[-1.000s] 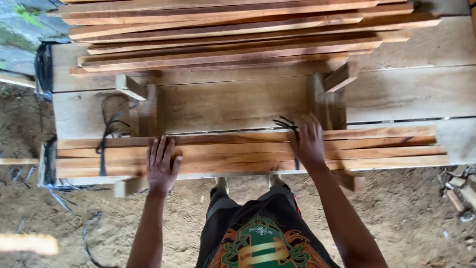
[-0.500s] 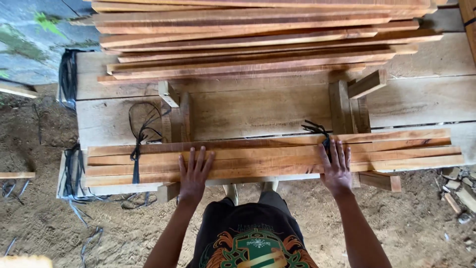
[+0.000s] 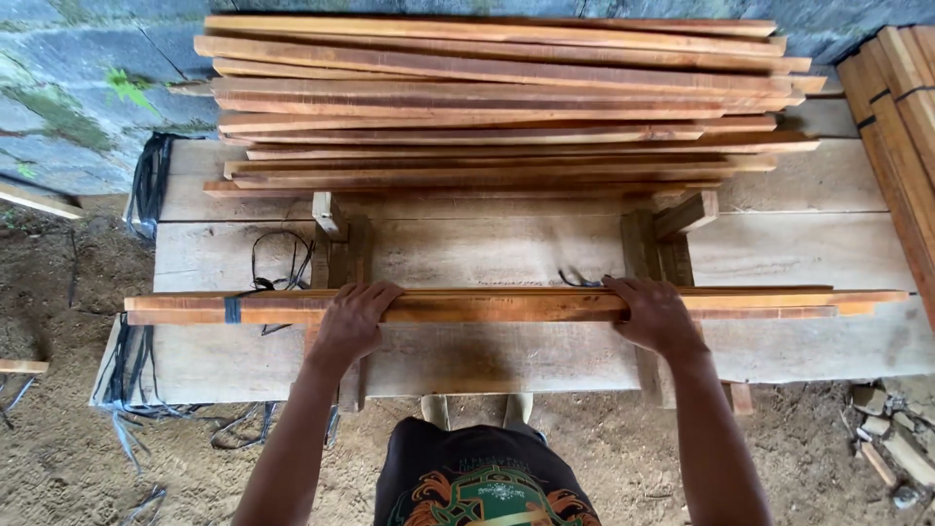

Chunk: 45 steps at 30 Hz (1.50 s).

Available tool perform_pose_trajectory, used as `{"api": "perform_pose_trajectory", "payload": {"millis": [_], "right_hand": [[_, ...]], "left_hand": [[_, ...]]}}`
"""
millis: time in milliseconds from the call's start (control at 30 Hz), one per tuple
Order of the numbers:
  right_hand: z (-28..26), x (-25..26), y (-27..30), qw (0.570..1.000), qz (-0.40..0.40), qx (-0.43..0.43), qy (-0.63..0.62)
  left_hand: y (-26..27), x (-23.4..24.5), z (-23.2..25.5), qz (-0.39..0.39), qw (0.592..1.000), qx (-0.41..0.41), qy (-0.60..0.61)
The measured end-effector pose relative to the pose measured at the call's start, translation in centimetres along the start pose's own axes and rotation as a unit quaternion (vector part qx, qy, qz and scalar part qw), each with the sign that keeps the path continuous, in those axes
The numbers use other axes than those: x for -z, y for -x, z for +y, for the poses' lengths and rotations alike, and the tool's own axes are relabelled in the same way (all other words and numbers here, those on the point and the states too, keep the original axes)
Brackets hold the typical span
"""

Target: Bundling thin wood slats together using black rubber ties.

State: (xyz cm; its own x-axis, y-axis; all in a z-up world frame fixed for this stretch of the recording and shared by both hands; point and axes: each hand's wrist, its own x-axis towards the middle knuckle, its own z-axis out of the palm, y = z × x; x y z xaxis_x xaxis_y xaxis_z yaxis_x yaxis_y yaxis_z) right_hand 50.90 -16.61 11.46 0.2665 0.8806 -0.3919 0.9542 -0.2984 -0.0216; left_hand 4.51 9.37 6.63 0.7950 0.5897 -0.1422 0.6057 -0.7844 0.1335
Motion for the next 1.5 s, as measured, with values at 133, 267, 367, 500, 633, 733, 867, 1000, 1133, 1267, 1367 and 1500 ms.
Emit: {"api": "perform_pose_trajectory", "payload": {"millis": [133, 267, 367, 500, 633, 733, 867, 1000, 1133, 1267, 1367, 1500], "right_hand": [[-0.2, 0.2, -0.9, 0.977, 0.196, 0.065, 0.045], [0.7, 0.0, -1.1, 0.994, 0.085, 0.029, 0.069], [2.2, -1.9, -3.0, 0.986, 0.147, 0.041, 0.062], [2.9, -0.8, -3.9, 0.982, 0.158, 0.067, 0.077], [4.1, 3.2, -4.4, 0.994, 0.086, 0.008, 0.069], [0.8, 8.7, -4.5, 0.994, -0.039, -0.059, 0.081], [2.5, 1.5, -10.2, 0.998, 0.057, 0.022, 0.034], [3.2, 0.3, -11.3, 0.952, 0.287, 0.09, 0.06], [2.9, 0.0, -9.7, 0.947, 0.302, 0.097, 0.039], [1.3, 2.6, -9.4, 0.992, 0.126, 0.026, 0.017], [1.2, 2.9, -9.9, 0.997, 0.072, -0.003, 0.037], [0.7, 2.7, -9.1, 0.997, 0.047, -0.025, 0.049]], "left_hand": [[-2.1, -3.4, -1.3, 0.18, 0.98, -0.052, -0.072], [-3.1, -1.8, -1.5, 0.165, 0.983, -0.05, -0.07], [-3.5, -2.5, -2.3, 0.225, 0.968, -0.069, -0.083], [-3.0, 2.0, -1.6, 0.247, 0.961, -0.08, -0.096], [-5.1, 5.1, -2.3, 0.264, 0.956, -0.078, -0.102], [-5.6, 7.9, -1.2, 0.226, 0.966, -0.052, -0.117], [-8.3, 0.4, -3.8, 0.24, 0.968, -0.032, -0.063], [-10.5, -0.9, -4.8, 0.261, 0.964, -0.017, -0.035], [-8.7, 3.4, -1.8, 0.163, 0.986, 0.007, -0.021], [-9.5, 5.8, -0.7, 0.009, 0.997, 0.067, -0.049], [-10.8, 2.5, -3.2, -0.034, 0.995, 0.066, -0.072], [-9.1, 2.5, -2.7, -0.037, 0.995, 0.057, -0.067]]}}
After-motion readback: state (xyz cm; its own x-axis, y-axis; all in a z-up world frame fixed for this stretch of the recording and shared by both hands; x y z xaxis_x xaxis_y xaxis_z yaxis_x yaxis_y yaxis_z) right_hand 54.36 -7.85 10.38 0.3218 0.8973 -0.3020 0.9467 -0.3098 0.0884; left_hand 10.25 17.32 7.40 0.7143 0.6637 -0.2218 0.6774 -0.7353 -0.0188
